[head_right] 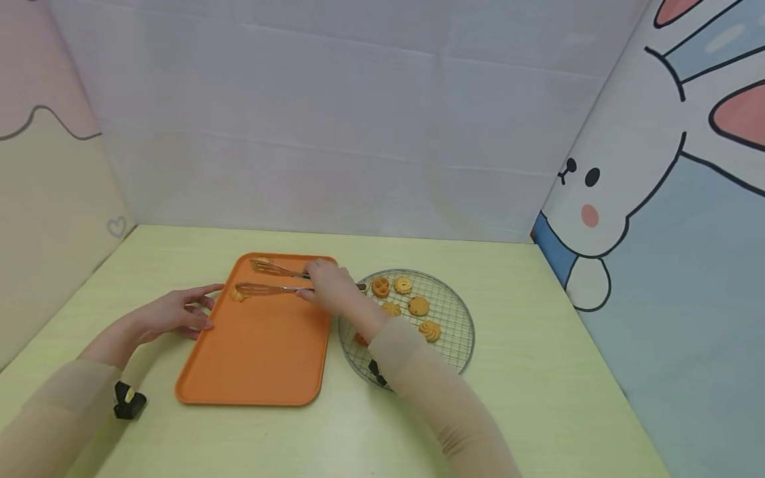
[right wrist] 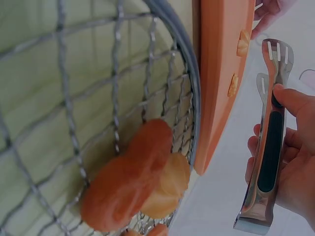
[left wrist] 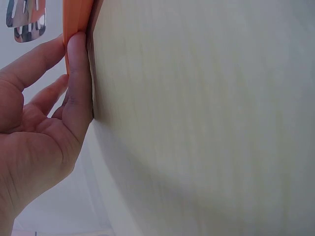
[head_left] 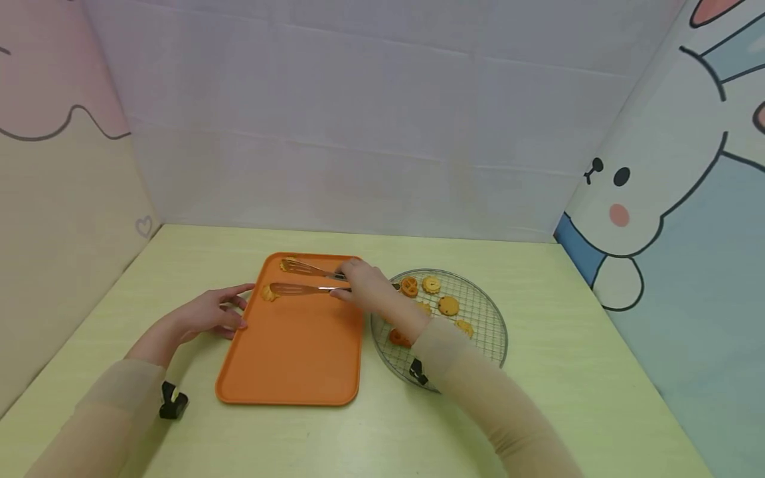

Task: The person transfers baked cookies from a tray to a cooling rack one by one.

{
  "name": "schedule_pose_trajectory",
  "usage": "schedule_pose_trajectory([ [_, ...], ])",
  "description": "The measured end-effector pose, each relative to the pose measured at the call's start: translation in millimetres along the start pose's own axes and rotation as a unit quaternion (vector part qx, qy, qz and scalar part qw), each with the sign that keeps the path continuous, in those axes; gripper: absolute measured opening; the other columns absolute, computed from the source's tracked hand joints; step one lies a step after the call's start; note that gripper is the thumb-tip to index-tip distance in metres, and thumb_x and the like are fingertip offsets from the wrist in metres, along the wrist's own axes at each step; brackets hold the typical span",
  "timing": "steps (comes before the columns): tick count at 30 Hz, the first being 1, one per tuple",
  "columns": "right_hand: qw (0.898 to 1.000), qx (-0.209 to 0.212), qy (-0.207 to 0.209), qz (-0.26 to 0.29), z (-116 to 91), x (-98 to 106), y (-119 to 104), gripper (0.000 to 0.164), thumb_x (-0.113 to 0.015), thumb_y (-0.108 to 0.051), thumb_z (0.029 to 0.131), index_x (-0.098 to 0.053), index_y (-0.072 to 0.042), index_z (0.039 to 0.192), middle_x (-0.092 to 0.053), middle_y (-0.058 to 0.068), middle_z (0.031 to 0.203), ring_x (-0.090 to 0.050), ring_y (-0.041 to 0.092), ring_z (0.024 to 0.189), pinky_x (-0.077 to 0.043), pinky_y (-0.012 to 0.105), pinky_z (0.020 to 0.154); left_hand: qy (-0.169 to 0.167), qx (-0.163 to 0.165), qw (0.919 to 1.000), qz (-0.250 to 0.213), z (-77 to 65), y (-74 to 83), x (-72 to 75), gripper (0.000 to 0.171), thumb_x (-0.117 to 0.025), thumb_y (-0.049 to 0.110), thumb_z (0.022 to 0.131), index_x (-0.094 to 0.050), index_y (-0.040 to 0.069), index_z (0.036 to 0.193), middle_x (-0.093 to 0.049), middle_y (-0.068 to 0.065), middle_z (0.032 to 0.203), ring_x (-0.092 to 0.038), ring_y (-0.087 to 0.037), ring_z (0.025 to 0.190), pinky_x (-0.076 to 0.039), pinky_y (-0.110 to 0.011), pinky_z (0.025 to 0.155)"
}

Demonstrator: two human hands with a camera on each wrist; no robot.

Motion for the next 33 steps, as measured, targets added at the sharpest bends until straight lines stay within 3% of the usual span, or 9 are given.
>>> schedule_pose_trajectory([
  [11,1.0,-0.012,-0.024,-0.006,13,-20,-8,0.041,-0.06,-0.042,0.09,-0.059,-0.012,0.118,-0.059,0.002,0.11,-0.057,0.013,0.085,-0.049,0.024,0.065,0.0,0.001,1.0,-0.006,-4.4,3.4,1.6,0.088,-0.07,0.006,0.083,-0.015,0.008,0.151,-0.037,-0.016,0.118,-0.056,-0.017,0.082,-0.057,-0.034,0.071],
  [23,0.998,-0.023,-0.041,-0.029,24,-22,-21,0.044,-0.06,-0.043,0.09,-0.058,-0.012,0.121,-0.06,0.001,0.109,-0.058,0.014,0.089,-0.05,0.026,0.069,-0.006,-0.003,1.0,-0.004,-4.6,8.3,2.0,0.089,-0.07,0.005,0.083,-0.014,0.007,0.151,-0.037,-0.017,0.118,-0.056,-0.017,0.083,-0.057,-0.034,0.071],
  [33,0.997,-0.032,-0.058,-0.039,31,-30,-26,0.042,-0.06,-0.042,0.09,-0.058,-0.013,0.121,-0.06,0.0,0.108,-0.058,0.012,0.087,-0.049,0.025,0.067,-0.012,-0.011,0.9998,-0.009,1.2,1.6,2.2,0.088,-0.068,0.005,0.084,-0.012,0.008,0.152,-0.037,-0.017,0.12,-0.057,-0.017,0.084,-0.057,-0.034,0.07],
])
Point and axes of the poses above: each hand's wrist, its own z-axis towards the middle knuckle, its own x-axis out of the back of the hand, y = z × x, the point moved 5 cm from there along z, towards the middle knuckle
